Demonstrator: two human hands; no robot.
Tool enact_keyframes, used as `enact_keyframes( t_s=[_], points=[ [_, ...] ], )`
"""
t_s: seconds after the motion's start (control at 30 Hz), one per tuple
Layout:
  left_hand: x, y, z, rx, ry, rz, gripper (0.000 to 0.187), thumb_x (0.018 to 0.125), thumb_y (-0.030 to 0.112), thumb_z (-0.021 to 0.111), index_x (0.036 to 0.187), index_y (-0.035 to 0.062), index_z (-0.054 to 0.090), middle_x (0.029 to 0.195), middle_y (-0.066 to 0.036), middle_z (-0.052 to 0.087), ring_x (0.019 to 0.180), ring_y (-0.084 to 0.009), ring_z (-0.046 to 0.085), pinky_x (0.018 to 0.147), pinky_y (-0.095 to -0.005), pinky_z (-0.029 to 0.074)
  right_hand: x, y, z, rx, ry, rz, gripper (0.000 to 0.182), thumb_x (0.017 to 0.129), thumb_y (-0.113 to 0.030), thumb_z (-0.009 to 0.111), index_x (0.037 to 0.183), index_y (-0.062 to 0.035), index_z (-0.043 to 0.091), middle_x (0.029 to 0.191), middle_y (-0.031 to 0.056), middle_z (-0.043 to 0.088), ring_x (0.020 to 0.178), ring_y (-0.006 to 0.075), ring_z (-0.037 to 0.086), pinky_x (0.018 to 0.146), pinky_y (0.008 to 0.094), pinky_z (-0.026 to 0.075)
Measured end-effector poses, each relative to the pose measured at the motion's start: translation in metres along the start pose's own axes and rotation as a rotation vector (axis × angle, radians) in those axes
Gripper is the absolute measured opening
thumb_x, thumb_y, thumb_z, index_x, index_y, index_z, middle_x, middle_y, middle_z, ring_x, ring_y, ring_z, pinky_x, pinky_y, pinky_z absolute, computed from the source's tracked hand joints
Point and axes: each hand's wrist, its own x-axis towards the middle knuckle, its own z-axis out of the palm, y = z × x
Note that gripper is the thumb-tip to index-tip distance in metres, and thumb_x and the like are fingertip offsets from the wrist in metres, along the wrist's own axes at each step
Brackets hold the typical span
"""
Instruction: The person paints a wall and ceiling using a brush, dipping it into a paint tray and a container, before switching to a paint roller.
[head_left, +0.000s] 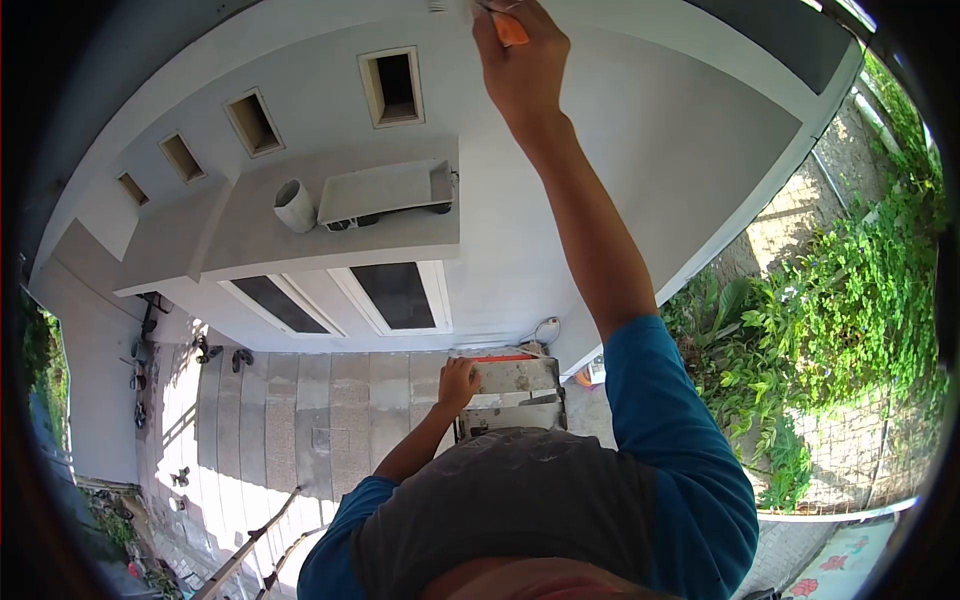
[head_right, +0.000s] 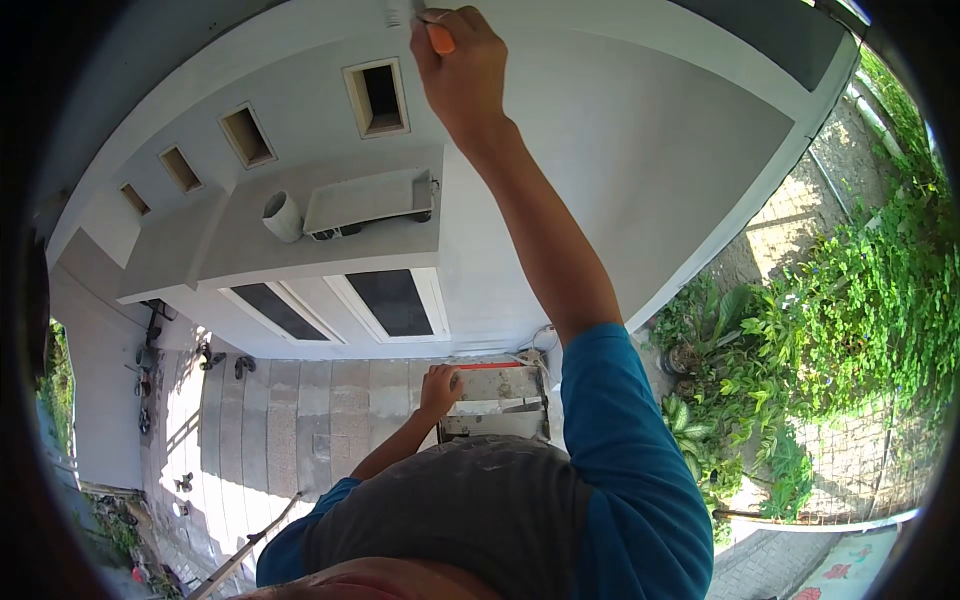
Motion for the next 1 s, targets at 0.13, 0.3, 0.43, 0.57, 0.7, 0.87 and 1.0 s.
enact_keyframes(
  t_s=[0.13, 0.3, 0.43, 0.57, 0.7, 0.87, 1.0],
  points=[
    [-0.001, 0.001, 0.001, -0.009, -0.010, -0.001, 0.033, 0.090, 0.025, 0.068, 0.116, 0.0054, 0.065, 0.116, -0.010, 0.064, 0.114, -0.0319, 0.054, 0.098, -0.0494, 0.043, 0.001, 0.041, -0.093, -0.394, 0.152, 0.024, 0.010, 0.090, -0.008, 0.069, 0.090, 0.0021, 0.070, 0.084, 0.0123, 0.069, 0.065, 0.0229, 0.068, 0.058, 0.0313, 0.055],
    [0.000, -0.001, 0.002, -0.017, 0.007, -0.011, 0.032, 0.089, 0.025, 0.068, 0.115, 0.0060, 0.065, 0.115, -0.010, 0.064, 0.115, -0.0318, 0.054, 0.098, -0.0493, 0.043, 0.026, 0.050, -0.115, -0.570, 0.280, 0.079, 0.013, 0.093, -0.009, 0.066, 0.088, 0.0025, 0.070, 0.085, 0.0092, 0.070, 0.062, 0.0172, 0.069, 0.056, 0.0276, 0.056],
    [0.000, 0.001, 0.002, -0.027, 0.002, -0.008, 0.032, 0.090, 0.025, 0.069, 0.116, 0.0060, 0.065, 0.115, -0.009, 0.064, 0.116, -0.0315, 0.053, 0.098, -0.0489, 0.043, 0.026, 0.006, -0.018, -0.399, 0.088, -0.004, 0.006, 0.090, -0.002, 0.066, 0.095, 0.0005, 0.066, 0.085, 0.0187, 0.063, 0.072, 0.0377, 0.063, 0.063, 0.0454, 0.053],
    [-0.002, 0.000, 0.003, -0.017, 0.011, -0.010, 0.032, 0.090, 0.025, 0.068, 0.116, 0.0058, 0.065, 0.115, -0.009, 0.064, 0.115, -0.0313, 0.053, 0.098, -0.0485, 0.043, 0.010, -0.054, 0.091, -0.113, 0.010, 0.039, 0.005, 0.090, -0.007, 0.064, 0.095, -0.0061, 0.066, 0.087, 0.0170, 0.059, 0.069, 0.0400, 0.063, 0.058, 0.0471, 0.054],
    [-0.002, -0.001, 0.002, -0.015, 0.026, -0.012, 0.033, 0.089, 0.025, 0.069, 0.116, 0.0060, 0.065, 0.114, -0.009, 0.064, 0.115, -0.0312, 0.054, 0.098, -0.0484, 0.043, 0.002, -0.080, 0.167, 0.131, -0.110, -0.020, 0.004, 0.092, -0.008, 0.062, 0.094, -0.0054, 0.063, 0.085, 0.0175, 0.058, 0.070, 0.0405, 0.062, 0.060, 0.0479, 0.054],
    [-0.002, 0.003, -0.004, -0.008, 0.015, 0.015, 0.033, 0.088, 0.025, 0.069, 0.116, 0.0069, 0.065, 0.114, -0.010, 0.065, 0.113, -0.0312, 0.056, 0.098, -0.0478, 0.044, 0.012, -0.059, 0.126, 0.120, -0.139, 0.014, 0.006, 0.089, -0.005, 0.065, 0.093, -0.0017, 0.063, 0.083, 0.0185, 0.059, 0.073, 0.0402, 0.062, 0.063, 0.0475, 0.052],
    [0.022, -0.008, -0.023, -0.096, 0.122, 0.101, 0.031, 0.089, 0.022, 0.070, 0.116, 0.0073, 0.065, 0.114, -0.011, 0.067, 0.110, -0.0315, 0.061, 0.098, -0.0459, 0.045, 0.015, -0.018, 0.026, -0.029, 0.034, -0.072, 0.009, 0.087, 0.000, 0.069, 0.095, 0.0001, 0.066, 0.081, 0.0169, 0.061, 0.074, 0.0367, 0.063, 0.062, 0.0414, 0.051]
  ],
)
